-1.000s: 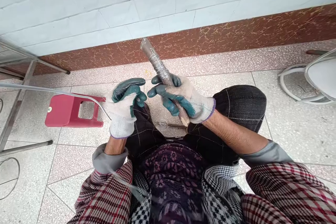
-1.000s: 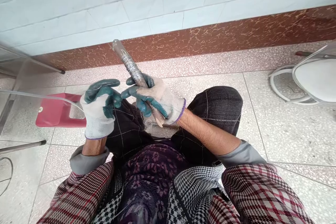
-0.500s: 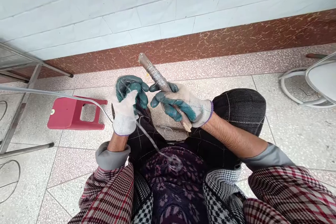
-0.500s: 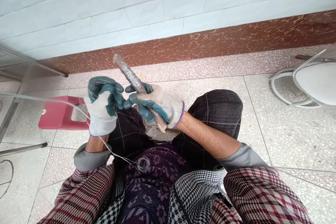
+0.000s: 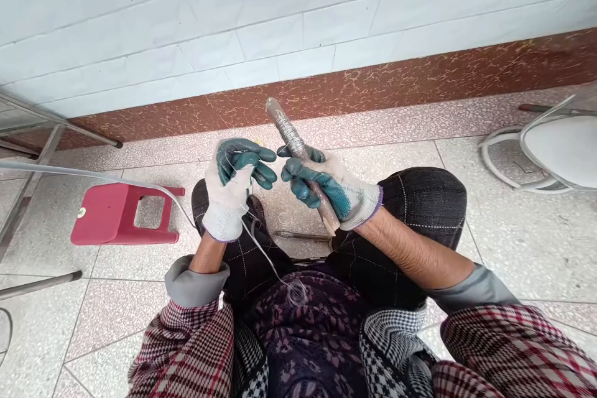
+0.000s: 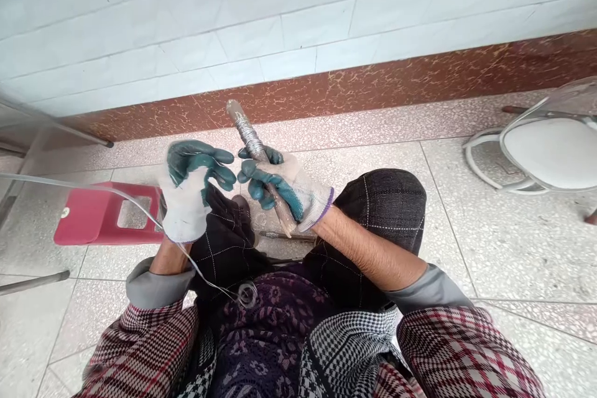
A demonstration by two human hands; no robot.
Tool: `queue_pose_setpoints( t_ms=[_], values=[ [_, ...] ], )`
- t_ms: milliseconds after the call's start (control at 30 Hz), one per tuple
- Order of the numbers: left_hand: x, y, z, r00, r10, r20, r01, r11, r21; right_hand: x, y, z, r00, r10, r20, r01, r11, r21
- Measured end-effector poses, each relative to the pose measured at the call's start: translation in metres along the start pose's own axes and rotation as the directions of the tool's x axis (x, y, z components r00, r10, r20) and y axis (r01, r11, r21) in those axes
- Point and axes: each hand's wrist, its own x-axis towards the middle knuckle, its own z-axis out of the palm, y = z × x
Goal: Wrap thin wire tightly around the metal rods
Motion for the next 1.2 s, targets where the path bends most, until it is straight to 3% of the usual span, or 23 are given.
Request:
queue_pose_setpoints(
  t_ms=[67, 167, 300, 400, 467, 533, 633, 767, 933, 1067, 1200],
  values=[
    [0.002, 0.0, 0.002, 1.0, -0.005, -0.002, 0.005, 0.999, 0.043, -0.003, -0.002, -0.003, 1.0, -0.001, 0.004, 0.001, 1.0, 0.009],
    [0.005, 0.005, 0.011, 0.996, -0.024, 0.084, 0.018, 0.997, 0.079, -0.01, -0.008, -0.003, 0.999, -0.036, 0.008, 0.036, 0.999, 0.025],
    [0.008, 0.012, 0.024, 0.986, 0.007, 0.168, -0.006, 1.0, -0.004, -0.017, -0.012, 0.0, 0.995, -0.098, -0.023, 0.097, 0.994, -0.053],
    [0.012, 0.008, 0.031, 0.983, -0.013, 0.181, 0.021, 0.999, -0.044, -0.014, -0.01, -0.006, 0.966, -0.234, -0.11, 0.21, 0.958, -0.196],
    [0.02, 0.002, 0.036, 0.97, -0.06, 0.237, 0.088, 0.99, -0.108, -0.011, -0.014, -0.015, 0.92, -0.352, -0.174, 0.284, 0.903, -0.323],
    [0.034, -0.002, 0.044, 0.932, -0.14, 0.333, 0.208, 0.962, -0.177, -0.011, -0.029, -0.024, 0.88, -0.429, -0.202, 0.297, 0.831, -0.471],
    [0.064, 0.001, 0.065, 0.832, -0.317, 0.455, 0.436, 0.881, -0.182, -0.018, -0.067, -0.026, 0.863, -0.452, -0.226, 0.209, 0.726, -0.655],
    [0.094, 0.008, 0.098, 0.705, -0.469, 0.533, 0.621, 0.77, -0.144, -0.019, -0.108, -0.02, 0.853, -0.444, -0.275, 0.138, 0.698, -0.702],
    [0.109, -0.007, 0.112, 0.665, -0.51, 0.545, 0.654, 0.75, -0.095, 0.008, -0.122, -0.041, 0.779, -0.551, -0.299, 0.298, 0.745, -0.597],
    [0.112, -0.014, 0.109, 0.64, -0.534, 0.552, 0.655, 0.755, -0.029, 0.015, -0.124, -0.063, 0.857, -0.481, -0.185, 0.373, 0.828, -0.419],
    [0.114, -0.019, 0.111, 0.628, -0.56, 0.54, 0.616, 0.782, 0.093, 0.007, -0.123, -0.066, 0.902, -0.416, -0.119, 0.339, 0.851, -0.401]
  ],
)
